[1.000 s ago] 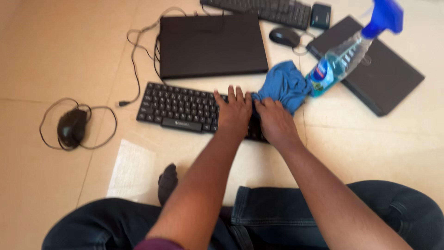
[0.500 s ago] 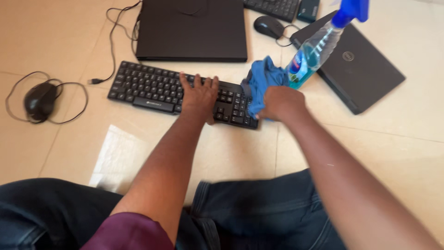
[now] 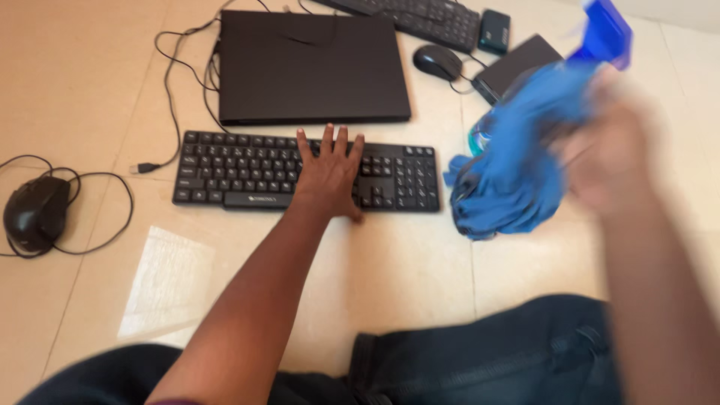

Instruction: The person cleans a computer keyboard by wiping the keys and frame with a blue cloth and applying cleaning spray.

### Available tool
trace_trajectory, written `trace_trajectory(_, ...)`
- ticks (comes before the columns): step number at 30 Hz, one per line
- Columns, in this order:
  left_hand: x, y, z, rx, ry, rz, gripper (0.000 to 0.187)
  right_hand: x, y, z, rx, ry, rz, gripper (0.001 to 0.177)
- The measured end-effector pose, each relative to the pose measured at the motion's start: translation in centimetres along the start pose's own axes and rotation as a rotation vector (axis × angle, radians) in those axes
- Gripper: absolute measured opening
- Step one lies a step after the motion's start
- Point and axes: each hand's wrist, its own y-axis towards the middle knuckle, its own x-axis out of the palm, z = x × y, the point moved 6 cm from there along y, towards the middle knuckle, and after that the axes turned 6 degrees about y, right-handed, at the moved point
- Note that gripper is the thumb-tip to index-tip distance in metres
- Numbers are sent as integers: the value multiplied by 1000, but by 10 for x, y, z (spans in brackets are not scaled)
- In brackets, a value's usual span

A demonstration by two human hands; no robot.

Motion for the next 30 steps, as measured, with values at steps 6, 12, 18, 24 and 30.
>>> trace_trajectory(6, 6, 2, -20, 21, 23, -98, 156, 41, -7, 135, 204, -213, 132, 23)
trace_trajectory(12, 3, -10, -2, -91, -47, -80, 152, 62, 9, 141, -166, -1120, -15, 15)
trace_trajectory(18, 6, -20, -12, -209, -149, -73, 159, 125, 22, 157, -632, -1395, -270, 23)
trace_trajectory(24, 14, -29, -24, -250, -208, -155, 150, 178, 16, 194, -407, -1570, -584, 32)
trace_trajectory(30, 15, -28, -27, -256, -245, -124, 148, 158, 21, 184, -169, -1375, -435, 35)
